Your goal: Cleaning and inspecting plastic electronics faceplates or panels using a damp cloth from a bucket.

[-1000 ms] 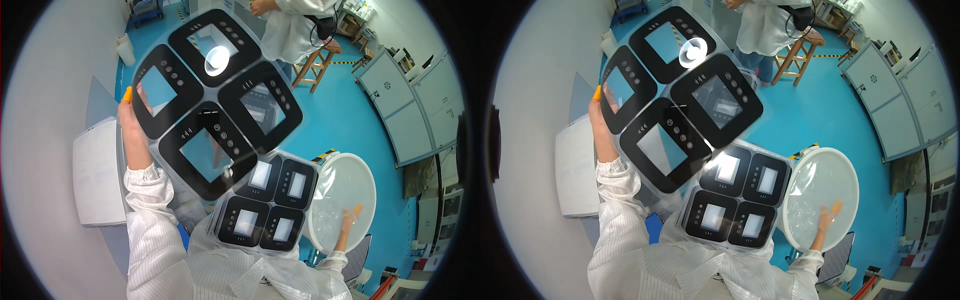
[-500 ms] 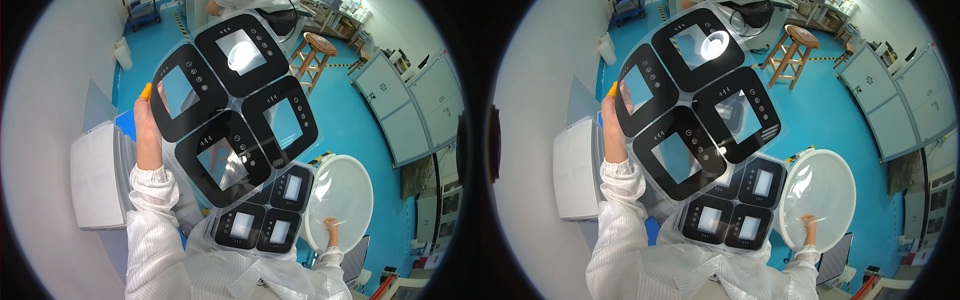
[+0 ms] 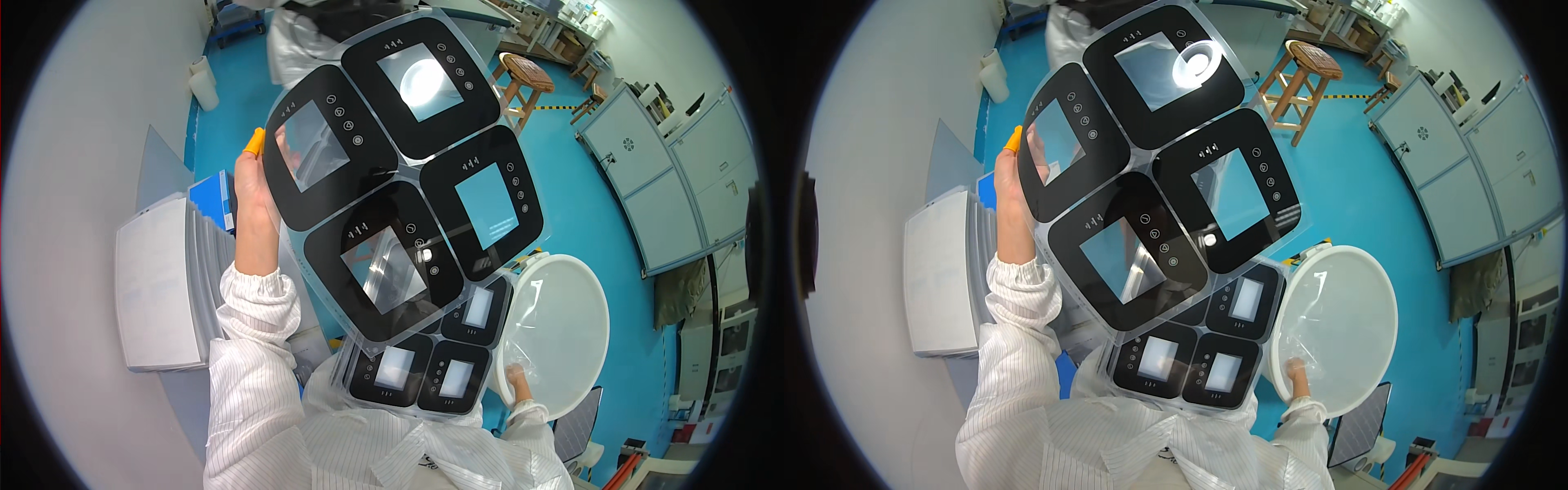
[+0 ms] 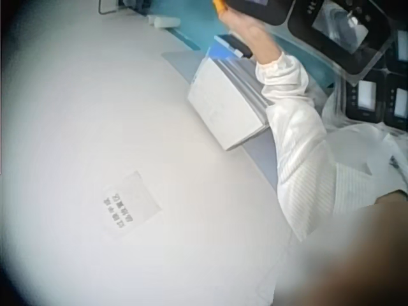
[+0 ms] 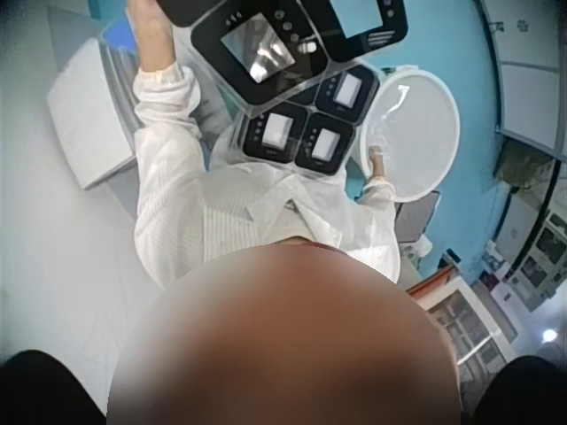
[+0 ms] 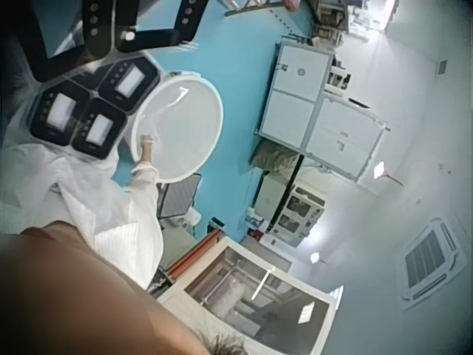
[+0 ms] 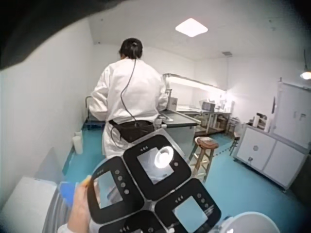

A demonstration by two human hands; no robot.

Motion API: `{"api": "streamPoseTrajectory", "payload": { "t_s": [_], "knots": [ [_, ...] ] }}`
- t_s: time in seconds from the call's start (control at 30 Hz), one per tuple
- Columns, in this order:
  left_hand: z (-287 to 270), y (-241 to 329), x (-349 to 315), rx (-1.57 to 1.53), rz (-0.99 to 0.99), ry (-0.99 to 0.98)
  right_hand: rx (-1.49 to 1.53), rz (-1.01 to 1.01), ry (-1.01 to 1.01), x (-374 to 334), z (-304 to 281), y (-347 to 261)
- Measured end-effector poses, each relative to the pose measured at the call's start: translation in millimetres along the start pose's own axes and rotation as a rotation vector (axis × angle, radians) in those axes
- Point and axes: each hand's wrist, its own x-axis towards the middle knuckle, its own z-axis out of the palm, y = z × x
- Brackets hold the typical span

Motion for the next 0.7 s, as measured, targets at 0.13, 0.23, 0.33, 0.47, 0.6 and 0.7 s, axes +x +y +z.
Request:
{"api": "streamPoseTrajectory", "payload": {
  "t_s": [0.13, 0.23, 0.33, 0.47, 0.6, 0.7],
  "knots": [
    [-13.8, 7.1, 11.2, -0.163, -0.144, -0.211, 0.994, 0.102, 0.215, -32.9, 0.8, 48.1],
    [-10.4, -4.6, 12.3, -0.169, -0.118, -0.229, 0.910, 0.330, 0.261, -49.7, -28.2, 53.1],
    [-9.0, 0.7, 1.0, -0.098, -0.065, -0.224, 0.418, 0.645, 0.443, -76.7, -53.3, 35.8],
    [-8.8, -4.3, 4.5, -0.091, -0.069, -0.258, 0.378, 0.794, 0.562, -103.1, -45.1, 56.4],
    [-9.2, -6.7, 4.1, -0.077, -0.079, -0.272, 1.521, 0.821, 0.349, -101.3, -34.7, 66.0],
    [-4.3, -12.2, 4.7, -0.085, -0.117, -0.268, 2.111, 0.821, 1.006, -94.5, -20.0, 61.4]
  ]
}}
